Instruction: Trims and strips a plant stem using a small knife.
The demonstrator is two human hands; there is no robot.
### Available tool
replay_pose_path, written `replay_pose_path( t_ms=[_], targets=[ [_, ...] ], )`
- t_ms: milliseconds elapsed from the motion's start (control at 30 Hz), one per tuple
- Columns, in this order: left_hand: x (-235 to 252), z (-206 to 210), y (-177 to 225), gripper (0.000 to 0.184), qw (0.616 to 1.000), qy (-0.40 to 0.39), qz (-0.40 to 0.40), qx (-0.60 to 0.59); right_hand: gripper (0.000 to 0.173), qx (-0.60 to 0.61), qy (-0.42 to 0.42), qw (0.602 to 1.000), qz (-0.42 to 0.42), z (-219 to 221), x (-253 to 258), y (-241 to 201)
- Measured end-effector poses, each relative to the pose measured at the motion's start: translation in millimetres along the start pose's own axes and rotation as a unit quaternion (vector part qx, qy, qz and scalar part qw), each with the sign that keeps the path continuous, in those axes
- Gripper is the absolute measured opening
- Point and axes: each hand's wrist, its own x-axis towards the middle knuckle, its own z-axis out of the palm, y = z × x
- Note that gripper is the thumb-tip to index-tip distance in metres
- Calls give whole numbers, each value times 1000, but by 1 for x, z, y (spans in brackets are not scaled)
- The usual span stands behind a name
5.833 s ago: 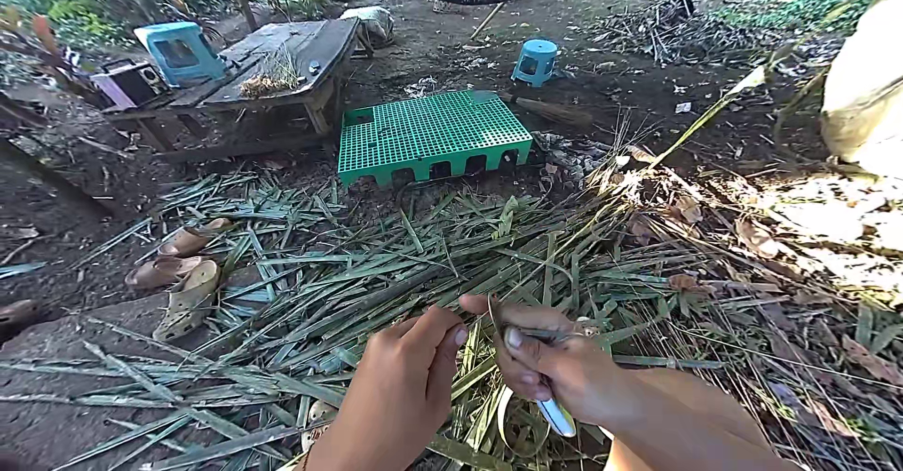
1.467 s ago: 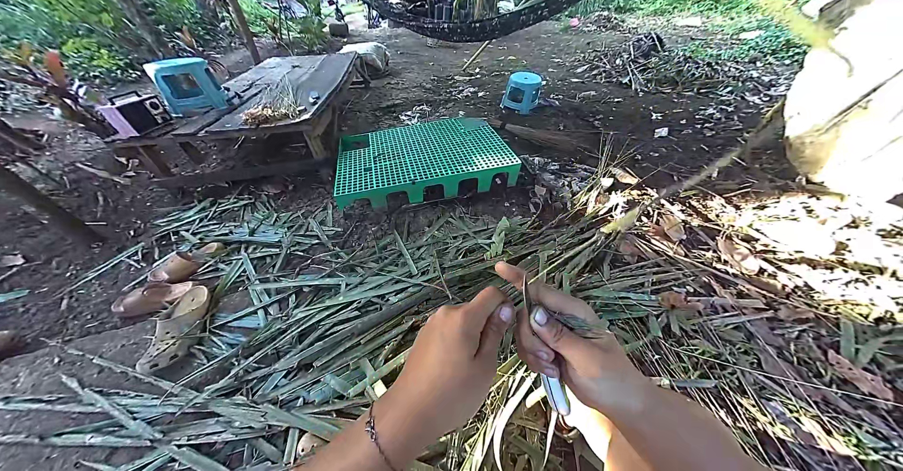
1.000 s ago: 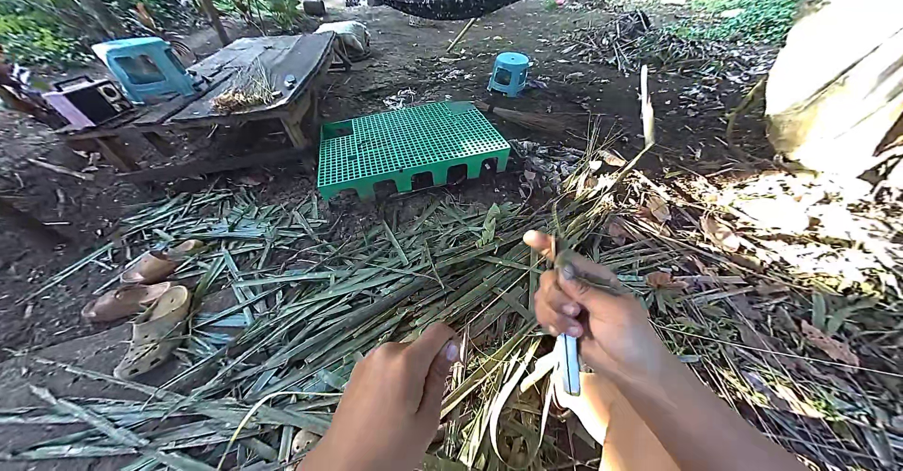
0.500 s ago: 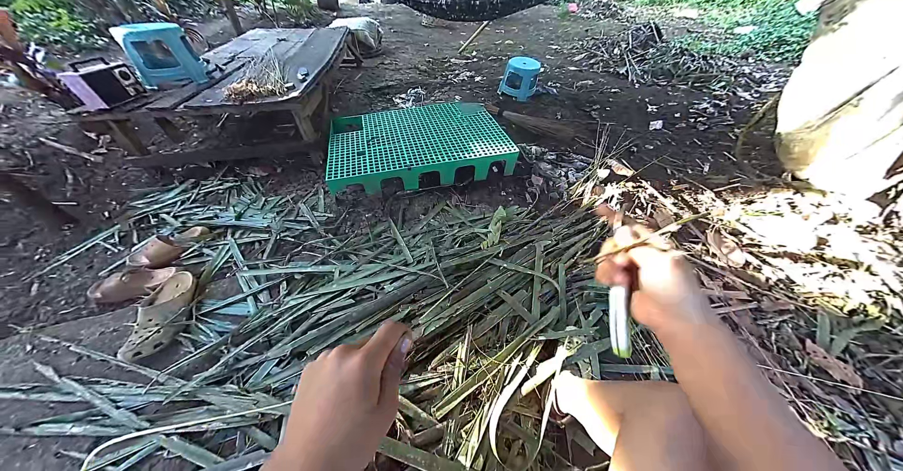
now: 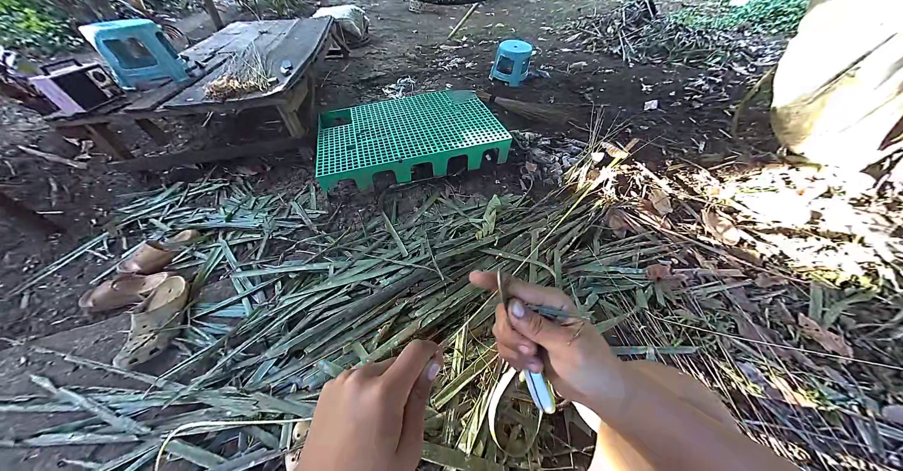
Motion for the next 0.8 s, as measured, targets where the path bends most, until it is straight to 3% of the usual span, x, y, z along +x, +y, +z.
replay_pose_path(
  t_ms=[233, 400, 500, 567, 633, 700, 800],
  targets=[
    [-6, -11, 2, 41, 998, -41, -26, -45, 33, -32, 153, 986, -58, -38, 5, -31],
    [-9, -17, -3, 39, 998, -46, -41, -27, 46, 4, 341, 932, -122, -75, 13, -60],
    [-9, -18, -6, 37, 997, -39, -58, -22, 47, -22, 398, 907, -138, -85, 13, -65],
    [-8, -17, -6, 38, 997, -42, -61, -32, 41, -41, 316, 942, -109, -76, 6, -54],
    [-7, -16, -6, 38, 995, -60, -59, -56, 23, -42, 151, 987, -44, -60, -3, -39],
    [-4, -16, -5, 38, 990, -88, -57, -97, 45, -41, -17, 999, 7, -41, -6, -25],
    [0, -16, -5, 38, 971, -138, -47, -189, 46, -27, -121, 992, 25, -11, -8, -9]
  ],
)
